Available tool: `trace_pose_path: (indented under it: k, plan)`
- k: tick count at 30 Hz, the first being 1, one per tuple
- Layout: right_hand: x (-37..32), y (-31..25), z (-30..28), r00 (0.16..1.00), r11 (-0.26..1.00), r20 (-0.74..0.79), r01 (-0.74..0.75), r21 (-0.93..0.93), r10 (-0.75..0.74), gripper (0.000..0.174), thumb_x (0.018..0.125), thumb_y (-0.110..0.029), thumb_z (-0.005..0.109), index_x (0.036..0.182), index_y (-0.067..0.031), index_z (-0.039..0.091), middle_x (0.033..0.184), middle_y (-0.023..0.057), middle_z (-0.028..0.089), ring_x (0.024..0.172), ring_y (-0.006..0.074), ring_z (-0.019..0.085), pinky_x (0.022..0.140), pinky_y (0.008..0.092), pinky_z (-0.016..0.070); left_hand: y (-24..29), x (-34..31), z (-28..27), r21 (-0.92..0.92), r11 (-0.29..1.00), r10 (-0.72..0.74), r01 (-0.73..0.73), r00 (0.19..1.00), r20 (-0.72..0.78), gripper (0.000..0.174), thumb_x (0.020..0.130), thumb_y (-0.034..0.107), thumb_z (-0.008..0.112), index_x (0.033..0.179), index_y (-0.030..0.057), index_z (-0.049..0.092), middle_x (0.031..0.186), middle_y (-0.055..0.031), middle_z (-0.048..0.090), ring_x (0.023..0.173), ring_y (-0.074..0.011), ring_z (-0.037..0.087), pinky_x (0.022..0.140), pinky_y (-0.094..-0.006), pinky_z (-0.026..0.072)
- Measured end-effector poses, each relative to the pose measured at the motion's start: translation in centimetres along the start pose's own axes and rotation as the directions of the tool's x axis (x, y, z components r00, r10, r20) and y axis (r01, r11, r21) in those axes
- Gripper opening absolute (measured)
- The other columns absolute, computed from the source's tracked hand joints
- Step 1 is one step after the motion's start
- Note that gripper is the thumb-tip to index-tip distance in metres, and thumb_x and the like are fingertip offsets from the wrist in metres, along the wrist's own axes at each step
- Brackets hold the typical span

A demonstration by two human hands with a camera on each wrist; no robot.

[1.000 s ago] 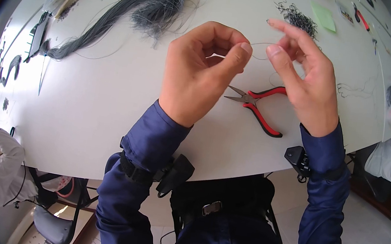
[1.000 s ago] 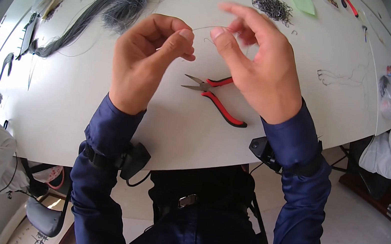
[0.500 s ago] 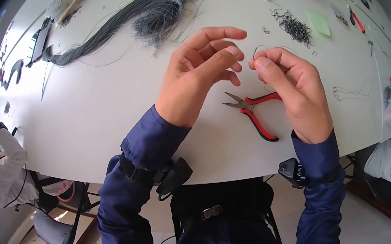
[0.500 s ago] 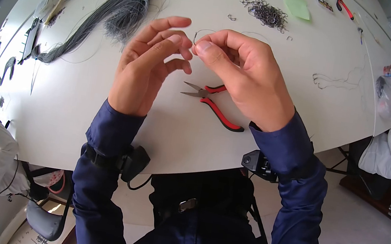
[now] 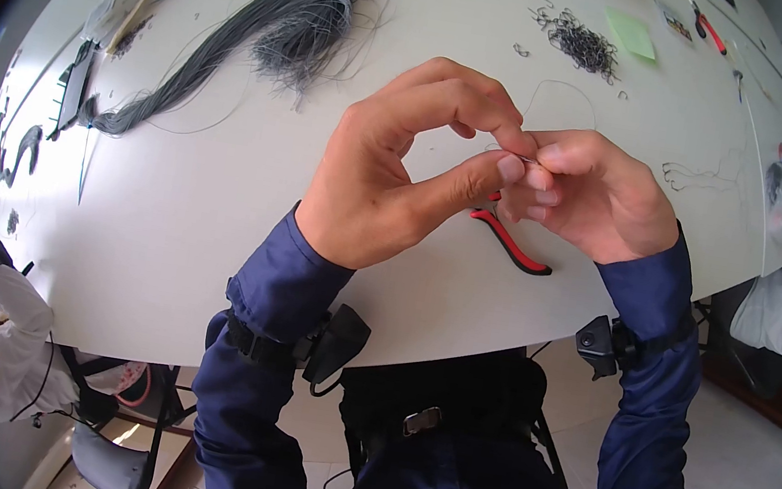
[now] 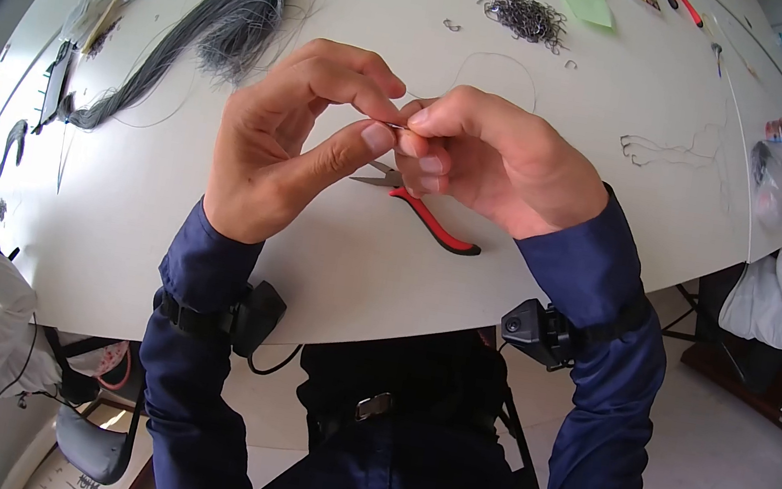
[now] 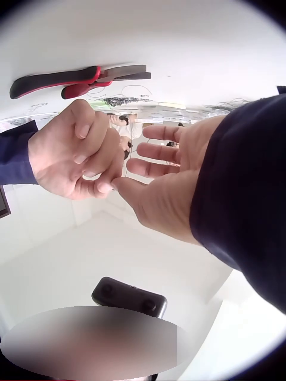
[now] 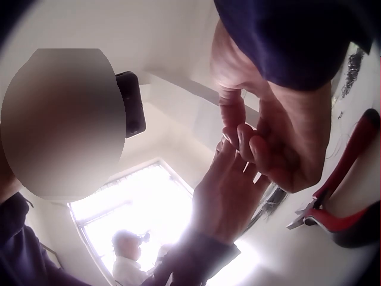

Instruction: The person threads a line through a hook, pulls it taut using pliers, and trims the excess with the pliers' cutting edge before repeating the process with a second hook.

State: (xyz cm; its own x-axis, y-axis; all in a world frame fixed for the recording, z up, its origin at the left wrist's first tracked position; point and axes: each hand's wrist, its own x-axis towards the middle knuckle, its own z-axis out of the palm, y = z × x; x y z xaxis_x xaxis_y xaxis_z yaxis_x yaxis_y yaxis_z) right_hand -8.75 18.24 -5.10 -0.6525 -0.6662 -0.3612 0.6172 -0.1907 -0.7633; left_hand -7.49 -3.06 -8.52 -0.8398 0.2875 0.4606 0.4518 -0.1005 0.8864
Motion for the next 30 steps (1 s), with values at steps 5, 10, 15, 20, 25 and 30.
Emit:
trace_pose_path:
  k: [5, 10, 15, 20, 25, 30]
  plan:
    - [-0.7, 0.1, 1.3, 0.934, 0.715, -0.156, 0.131, -0.687, -0.322, 0.027, 0.090, -0.027, 0.064, 0.095, -0.0009, 0.063, 0.088, 0.0042, 0.058, 0.078, 0.0153, 0.050, 0.079, 0.0299, 0.0435, 0.4, -0.1, -0.4, 0.060, 0.994, -0.088, 0.090, 0.996, -0.034, 0.010, 0.090, 0.001, 0.070, 0.099, -0.0022, 0.067, 0.097, -0.0083, 0.066, 0.095, -0.0173, 0.063, 0.091, -0.0324, 0.0478]
    - [-2.4, 2.7, 1.4, 0.859, -0.215, 0.152, 0.050, -0.975, -0.489, 0.047, 0.076, -0.024, 0.078, 0.117, -0.0067, 0.063, 0.114, 0.0093, 0.059, 0.109, 0.0270, 0.053, 0.095, 0.0367, 0.0443, 0.5, -0.2, -0.4, 0.125, 0.982, -0.122, 0.138, 0.984, -0.133, 0.010, 0.090, 0.003, 0.072, 0.096, -0.0034, 0.067, 0.094, -0.0082, 0.068, 0.091, -0.0159, 0.063, 0.090, -0.0317, 0.0491]
    - [-2.8, 3.7, 0.9, 0.883, -0.269, 0.144, 0.021, -0.963, -0.447, 0.052, 0.072, -0.020, 0.078, 0.117, -0.0027, 0.061, 0.115, 0.0112, 0.058, 0.111, 0.0292, 0.051, 0.096, 0.0398, 0.0443, 0.4, -0.1, -0.4, 0.188, 0.970, -0.120, 0.153, 0.977, -0.178, 0.011, 0.090, 0.006, 0.071, 0.094, -0.0034, 0.068, 0.092, -0.0081, 0.069, 0.090, -0.0155, 0.064, 0.091, -0.0312, 0.0490]
    - [-3.0, 3.3, 1.2, 0.882, -0.187, 0.113, 0.029, -0.982, -0.457, 0.039, 0.076, -0.014, 0.068, 0.111, 0.0001, 0.059, 0.109, 0.0149, 0.057, 0.105, 0.0316, 0.053, 0.090, 0.0413, 0.0481, 0.2, -0.2, -0.5, 0.180, 0.968, -0.130, 0.176, 0.962, -0.239, 0.011, 0.089, 0.007, 0.071, 0.093, -0.0031, 0.068, 0.090, -0.0071, 0.068, 0.088, -0.0148, 0.063, 0.091, -0.0308, 0.0485]
    - [-5.0, 1.8, 0.7, 0.842, 0.109, -0.026, 0.039, -0.993, -0.538, 0.027, 0.092, -0.017, 0.056, 0.110, 0.0024, 0.055, 0.101, 0.0172, 0.058, 0.092, 0.0312, 0.058, 0.085, 0.0393, 0.0489, -0.1, -0.1, -0.4, 0.171, 0.973, -0.100, 0.156, 0.949, -0.298, 0.008, 0.084, 0.006, 0.070, 0.088, -0.0011, 0.068, 0.085, -0.0057, 0.069, 0.083, -0.0150, 0.063, 0.083, -0.0294, 0.0496]
    - [-4.5, 0.9, 1.9, 0.798, 0.177, -0.065, 0.052, -0.983, -0.599, 0.033, 0.098, -0.026, 0.060, 0.114, 0.0021, 0.054, 0.099, 0.0150, 0.062, 0.096, 0.0295, 0.062, 0.088, 0.0374, 0.0494, -0.3, -0.1, 0.1, 0.209, 0.968, -0.075, 0.140, 0.953, -0.293, 0.009, 0.082, 0.009, 0.070, 0.086, 0.0006, 0.069, 0.082, -0.0050, 0.070, 0.081, -0.0168, 0.064, 0.081, -0.0290, 0.0504]
